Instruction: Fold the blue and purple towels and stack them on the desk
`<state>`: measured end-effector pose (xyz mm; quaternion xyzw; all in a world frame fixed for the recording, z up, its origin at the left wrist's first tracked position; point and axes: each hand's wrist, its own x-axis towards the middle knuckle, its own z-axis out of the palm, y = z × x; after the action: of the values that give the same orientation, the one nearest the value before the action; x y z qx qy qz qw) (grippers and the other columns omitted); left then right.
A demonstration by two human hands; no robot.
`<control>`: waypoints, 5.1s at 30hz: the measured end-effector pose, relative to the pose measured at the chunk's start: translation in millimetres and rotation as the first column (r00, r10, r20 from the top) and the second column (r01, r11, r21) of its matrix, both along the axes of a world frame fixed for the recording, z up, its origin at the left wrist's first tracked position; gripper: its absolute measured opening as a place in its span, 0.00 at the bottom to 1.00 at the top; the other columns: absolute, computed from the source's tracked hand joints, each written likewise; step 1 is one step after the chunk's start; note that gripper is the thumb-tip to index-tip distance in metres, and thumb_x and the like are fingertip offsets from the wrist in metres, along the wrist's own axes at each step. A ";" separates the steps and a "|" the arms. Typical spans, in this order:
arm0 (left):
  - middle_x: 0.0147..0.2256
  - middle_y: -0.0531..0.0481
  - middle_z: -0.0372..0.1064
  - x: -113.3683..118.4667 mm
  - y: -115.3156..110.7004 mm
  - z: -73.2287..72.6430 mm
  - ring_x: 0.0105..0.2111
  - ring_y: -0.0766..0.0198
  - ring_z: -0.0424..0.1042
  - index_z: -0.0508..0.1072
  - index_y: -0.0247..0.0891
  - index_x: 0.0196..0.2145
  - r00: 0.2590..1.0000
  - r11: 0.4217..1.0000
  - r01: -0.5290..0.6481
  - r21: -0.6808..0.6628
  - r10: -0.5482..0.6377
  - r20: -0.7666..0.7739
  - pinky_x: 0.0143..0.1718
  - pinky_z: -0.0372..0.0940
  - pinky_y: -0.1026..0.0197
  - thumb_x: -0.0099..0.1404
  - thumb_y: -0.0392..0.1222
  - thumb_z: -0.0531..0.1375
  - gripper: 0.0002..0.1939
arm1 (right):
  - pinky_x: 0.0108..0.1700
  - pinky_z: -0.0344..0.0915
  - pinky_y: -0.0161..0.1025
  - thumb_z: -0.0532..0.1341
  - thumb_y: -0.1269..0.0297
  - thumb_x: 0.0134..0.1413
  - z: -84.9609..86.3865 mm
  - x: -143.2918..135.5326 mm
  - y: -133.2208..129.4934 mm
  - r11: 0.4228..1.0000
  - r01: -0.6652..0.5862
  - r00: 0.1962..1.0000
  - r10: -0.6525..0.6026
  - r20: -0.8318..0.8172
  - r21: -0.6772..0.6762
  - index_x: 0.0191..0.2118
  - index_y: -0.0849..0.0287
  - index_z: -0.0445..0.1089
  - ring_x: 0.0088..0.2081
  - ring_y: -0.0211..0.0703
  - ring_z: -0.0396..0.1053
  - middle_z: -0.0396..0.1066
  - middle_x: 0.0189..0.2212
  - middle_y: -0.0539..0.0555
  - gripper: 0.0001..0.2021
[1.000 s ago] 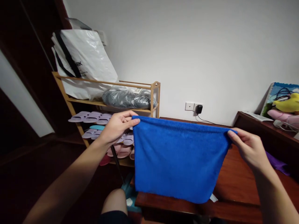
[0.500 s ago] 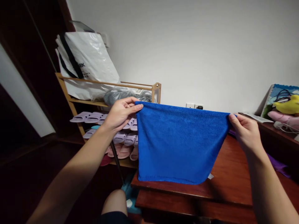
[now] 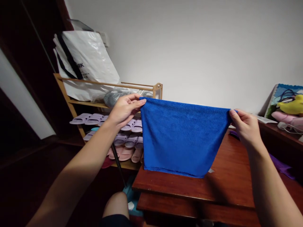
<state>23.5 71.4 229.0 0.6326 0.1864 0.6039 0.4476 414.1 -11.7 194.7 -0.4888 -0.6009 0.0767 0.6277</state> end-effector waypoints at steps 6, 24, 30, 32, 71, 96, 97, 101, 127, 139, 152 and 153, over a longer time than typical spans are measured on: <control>0.25 0.53 0.70 10.5 49.6 -15.9 0.23 0.69 0.68 0.71 0.34 0.28 0.996 0.999 -0.029 -0.045 0.025 -0.084 0.25 0.63 0.67 0.46 0.44 0.70 0.15 | 0.28 0.56 0.31 0.58 0.44 0.51 -7.0 6.4 46.4 0.989 0.008 0.998 0.000 0.059 -0.150 0.29 0.60 0.66 0.25 0.31 0.56 0.60 0.22 0.47 0.21; 0.23 0.52 0.68 68.8 211.2 -166.0 0.28 0.63 0.69 0.71 0.35 0.25 0.581 0.802 -0.597 0.030 0.458 -0.673 0.31 0.60 0.64 0.56 0.33 0.61 0.03 | 0.34 0.65 0.36 0.55 0.48 0.57 -168.0 21.3 222.1 0.903 0.093 0.979 -0.007 0.202 -0.420 0.33 0.64 0.68 0.29 0.34 0.66 0.67 0.28 0.47 0.20; 0.37 0.41 0.72 84.3 230.5 -198.1 0.40 0.55 0.72 0.72 0.35 0.37 0.354 0.771 -0.619 0.151 0.445 -0.823 0.38 0.63 0.58 0.64 0.37 0.57 0.06 | 0.35 0.66 0.36 0.56 0.49 0.57 -208.2 24.8 247.6 0.838 0.200 0.960 -0.062 0.275 -0.508 0.36 0.64 0.68 0.32 0.36 0.67 0.68 0.31 0.48 0.19; 0.38 0.38 0.72 87.3 233.1 -206.3 0.40 0.52 0.73 0.71 0.34 0.41 0.290 0.773 -0.609 0.178 0.425 -0.858 0.37 0.64 0.56 0.65 0.37 0.55 0.08 | 0.35 0.66 0.37 0.55 0.49 0.57 -217.3 25.9 252.9 0.806 0.242 0.944 -0.067 0.323 -0.540 0.35 0.64 0.69 0.32 0.36 0.67 0.68 0.31 0.48 0.19; 0.66 0.46 0.39 44.2 25.7 -231.3 0.65 0.56 0.40 0.47 0.43 0.65 0.237 0.902 0.183 0.392 0.346 -0.908 0.62 0.41 0.47 0.70 0.56 0.43 0.30 | 0.64 0.41 0.50 0.41 0.40 0.58 -236.2 -75.3 71.5 0.799 0.333 0.639 0.199 0.743 -0.500 0.66 0.52 0.47 0.66 0.45 0.38 0.42 0.66 0.52 0.34; 0.66 0.48 0.38 29.6 -26.1 -234.0 0.65 0.51 0.38 0.46 0.47 0.65 0.139 0.930 0.229 0.286 0.260 -0.956 0.61 0.38 0.37 0.70 0.57 0.44 0.29 | 0.64 0.44 0.53 0.40 0.39 0.58 -237.7 -86.3 0.4 0.816 0.356 0.576 0.192 0.795 -0.455 0.65 0.51 0.47 0.66 0.48 0.41 0.43 0.65 0.52 0.34; 0.66 0.48 0.38 28.0 -30.6 -233.4 0.65 0.51 0.38 0.46 0.48 0.65 0.145 0.930 0.235 0.283 0.254 -0.956 0.61 0.38 0.37 0.70 0.57 0.45 0.29 | 0.63 0.46 0.54 0.41 0.38 0.57 -233.8 -86.0 -3.3 0.804 0.360 0.571 0.212 0.794 -0.473 0.65 0.53 0.49 0.65 0.50 0.42 0.45 0.65 0.53 0.35; 0.66 0.48 0.39 21.2 -49.8 -232.5 0.65 0.50 0.39 0.45 0.49 0.65 0.171 0.921 0.273 0.279 0.239 -0.956 0.61 0.39 0.38 0.69 0.55 0.47 0.30 | 0.58 0.55 0.56 0.42 0.34 0.54 -206.2 -86.7 4.4 0.750 0.319 0.575 0.334 0.747 -0.580 0.60 0.52 0.61 0.59 0.56 0.58 0.58 0.59 0.58 0.37; 0.66 0.51 0.40 7.7 -74.1 -229.8 0.65 0.52 0.41 0.44 0.50 0.65 0.218 0.913 0.232 0.335 0.286 -0.933 0.62 0.40 0.38 0.69 0.55 0.48 0.30 | 0.64 0.38 0.56 0.36 0.42 0.59 -239.5 -18.3 184.7 0.656 0.454 0.670 0.195 0.717 -0.603 0.65 0.52 0.49 0.66 0.44 0.37 0.42 0.66 0.52 0.33; 0.66 0.50 0.40 9.3 -72.7 -236.5 0.65 0.50 0.40 0.45 0.50 0.65 0.210 0.906 0.203 0.372 0.331 -0.920 0.61 0.38 0.38 0.68 0.56 0.49 0.31 | 0.66 0.38 0.50 0.43 0.43 0.60 -220.7 -70.9 12.1 0.804 0.138 0.508 0.444 0.738 -0.578 0.66 0.41 0.36 0.66 0.41 0.33 0.33 0.67 0.44 0.31; 0.66 0.54 0.40 6.0 -67.2 -241.9 0.65 0.55 0.41 0.44 0.53 0.65 0.223 0.910 0.208 0.359 0.313 -0.923 0.62 0.40 0.45 0.72 0.52 0.43 0.26 | 0.65 0.43 0.56 0.48 0.45 0.59 -230.7 -70.4 -49.4 0.823 0.163 0.522 0.396 0.756 -0.544 0.67 0.44 0.35 0.66 0.49 0.34 0.31 0.66 0.48 0.34; 0.66 0.54 0.40 6.9 -60.0 -243.2 0.65 0.55 0.40 0.45 0.53 0.65 0.212 0.912 0.206 0.355 0.313 -0.926 0.62 0.40 0.45 0.72 0.52 0.44 0.25 | 0.65 0.42 0.55 0.48 0.45 0.59 -231.8 -69.2 -42.9 0.828 0.158 0.515 0.396 0.760 -0.538 0.67 0.45 0.36 0.66 0.49 0.33 0.31 0.67 0.48 0.34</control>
<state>30.4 11.5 -14.2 0.9391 0.3181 0.1112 0.0666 344.9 -54.6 -37.1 -0.5743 -0.8137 0.0413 0.0791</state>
